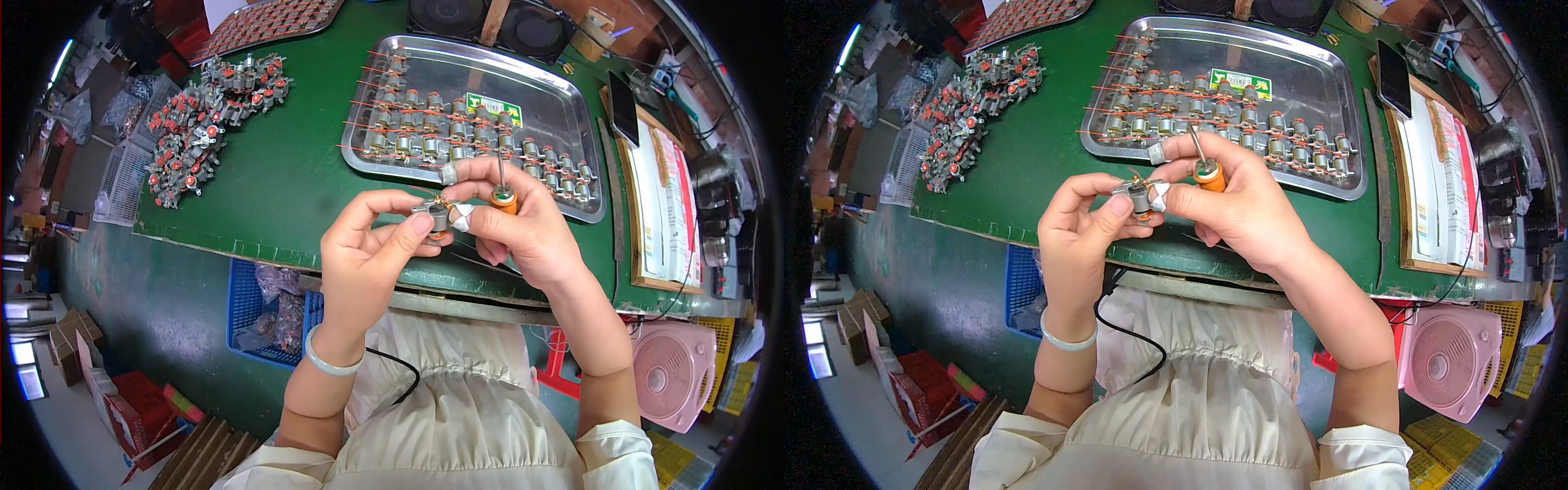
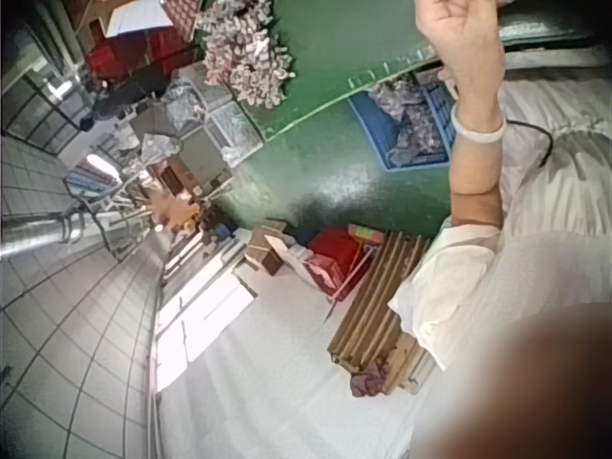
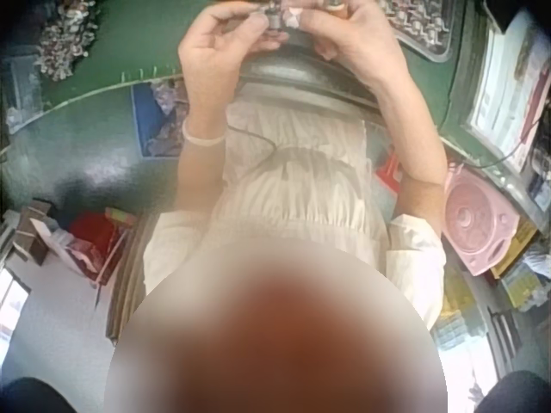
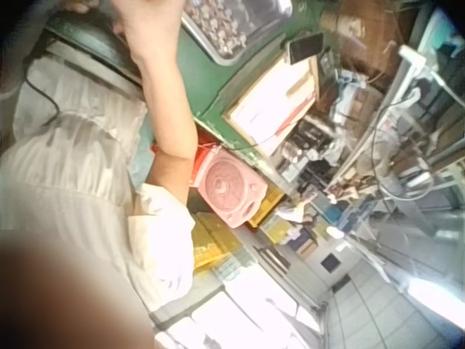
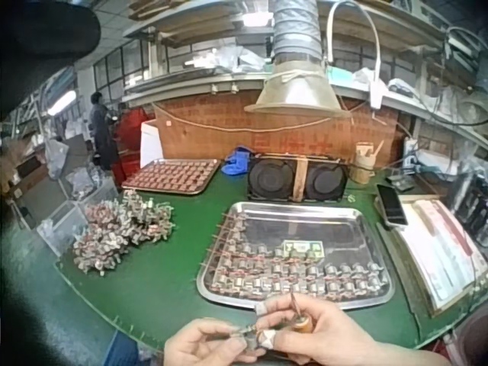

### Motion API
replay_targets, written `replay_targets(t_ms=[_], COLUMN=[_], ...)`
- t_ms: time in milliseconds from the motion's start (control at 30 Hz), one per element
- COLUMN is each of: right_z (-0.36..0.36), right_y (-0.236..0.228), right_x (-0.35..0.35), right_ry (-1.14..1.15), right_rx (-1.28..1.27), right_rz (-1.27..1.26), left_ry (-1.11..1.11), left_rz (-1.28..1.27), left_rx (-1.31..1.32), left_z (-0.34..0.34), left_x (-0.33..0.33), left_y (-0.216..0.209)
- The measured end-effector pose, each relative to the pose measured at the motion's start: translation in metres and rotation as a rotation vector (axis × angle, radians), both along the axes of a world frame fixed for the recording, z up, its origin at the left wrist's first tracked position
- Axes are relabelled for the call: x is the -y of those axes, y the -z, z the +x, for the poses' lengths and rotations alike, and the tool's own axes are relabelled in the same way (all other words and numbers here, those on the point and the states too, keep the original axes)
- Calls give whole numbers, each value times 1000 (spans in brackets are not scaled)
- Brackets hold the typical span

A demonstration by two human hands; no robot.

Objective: The recorder is assembling small electric motors by attaching components and using a screwdriver.

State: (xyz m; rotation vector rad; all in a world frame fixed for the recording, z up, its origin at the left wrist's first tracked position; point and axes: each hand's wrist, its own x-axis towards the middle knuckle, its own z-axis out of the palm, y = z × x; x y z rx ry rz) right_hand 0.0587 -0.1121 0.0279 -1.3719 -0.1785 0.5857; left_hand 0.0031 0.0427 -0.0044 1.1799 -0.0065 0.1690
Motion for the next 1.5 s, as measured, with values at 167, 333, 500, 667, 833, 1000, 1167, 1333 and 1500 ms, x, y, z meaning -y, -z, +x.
replay_targets(t_ms=[167,333,500,667,833,1000,1167,1333,1500], right_z=[-3,-4,-3,-6,-6,-17,-34,-36,-40], right_y=[4,7,8,8,8,9,26,34,44], right_x=[1,4,8,9,9,31,34,34,26], right_ry=[12,24,29,108,156,-38,-2,129,251], right_rx=[-71,-102,-90,47,134,646,822,984,898], right_rz=[135,175,147,25,-15,-415,-293,-259,-216], left_ry=[0,-22,13,47,22,31,23,0,-31], left_rz=[-51,-47,-53,-36,-69,-99,-230,-376,-459], left_rx=[-14,-8,-41,-26,-17,-73,-87,-102,-102], left_z=[2,4,5,7,9,10,13,18,21], left_x=[3,7,8,11,12,6,10,18,25], left_y=[-3,-4,-5,-4,-2,0,0,5,7])
